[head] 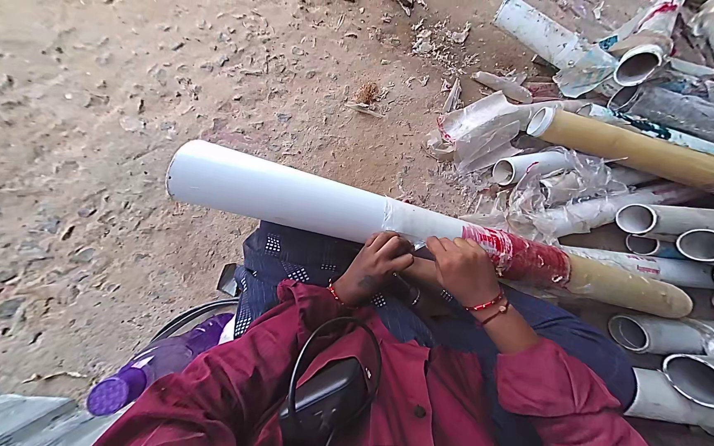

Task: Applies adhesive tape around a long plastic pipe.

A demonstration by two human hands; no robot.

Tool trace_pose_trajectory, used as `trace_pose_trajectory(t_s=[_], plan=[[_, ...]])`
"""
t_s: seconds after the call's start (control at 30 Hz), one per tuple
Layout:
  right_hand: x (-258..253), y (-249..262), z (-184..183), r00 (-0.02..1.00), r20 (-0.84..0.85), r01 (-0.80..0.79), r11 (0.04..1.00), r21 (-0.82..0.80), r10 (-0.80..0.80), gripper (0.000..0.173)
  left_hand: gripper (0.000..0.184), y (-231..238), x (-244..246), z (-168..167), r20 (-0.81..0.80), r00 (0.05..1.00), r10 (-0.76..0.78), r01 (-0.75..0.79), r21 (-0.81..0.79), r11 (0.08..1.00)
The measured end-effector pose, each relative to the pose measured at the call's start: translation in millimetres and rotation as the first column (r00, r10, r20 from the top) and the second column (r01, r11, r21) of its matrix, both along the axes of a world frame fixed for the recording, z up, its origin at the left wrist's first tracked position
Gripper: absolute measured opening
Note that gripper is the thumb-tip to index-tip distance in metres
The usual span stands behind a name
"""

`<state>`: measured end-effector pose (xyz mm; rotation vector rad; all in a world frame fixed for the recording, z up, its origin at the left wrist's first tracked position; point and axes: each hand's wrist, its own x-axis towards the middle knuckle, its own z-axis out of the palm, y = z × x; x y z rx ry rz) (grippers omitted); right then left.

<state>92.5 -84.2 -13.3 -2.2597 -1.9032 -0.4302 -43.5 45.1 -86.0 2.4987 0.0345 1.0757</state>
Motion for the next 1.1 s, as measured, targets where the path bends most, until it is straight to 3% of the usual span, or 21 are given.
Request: trace_pose_trajectory(t_s=[0.17,0.47,0.57,0.63,0.73,0.83,1.1], plan=[[-4,-3,7,0.987,0.159,0.009,0.997,-0.072,0.003,0.011,0.015,0,0,-2,-0.008,1.000,0.003,-0.003,-0.006,1.000],[6,-24,12,0.969,0.242,0.082,0.983,-0.162,-0.041,0.013,0.018,1,1,-1,-0.006,1.000,-0.030,0.030,-0.036,0.999],[24,-44,17,0.989,0.079,0.142,0.967,-0.212,-0.128,0.010,0.018,0,0,1,-0.029,1.000,-0.005,0.006,0.016,1.000],[42,-62,23,0.972,-0.039,0.224,0.963,-0.149,-0.232,0.020,0.014,-6,-1,6,-0.059,0.995,0.079,-0.072,0.106,0.992],[61,-78,28,0.882,-0.144,0.453,0.892,0.001,-0.448,0.034,0.023,-23,5,19,-0.135,0.956,0.259,-0.227,0.211,0.951],[64,-70,25,0.795,-0.240,0.573,0.820,-0.008,-0.558,0.031,0.028,-31,14,28,-0.208,0.903,0.375,-0.306,0.300,0.903],[36,-40,1,0.743,-0.446,0.543,0.839,-0.034,-0.499,0.022,0.020,-22,13,20,-0.152,0.950,0.273,-0.263,0.081,0.961]])
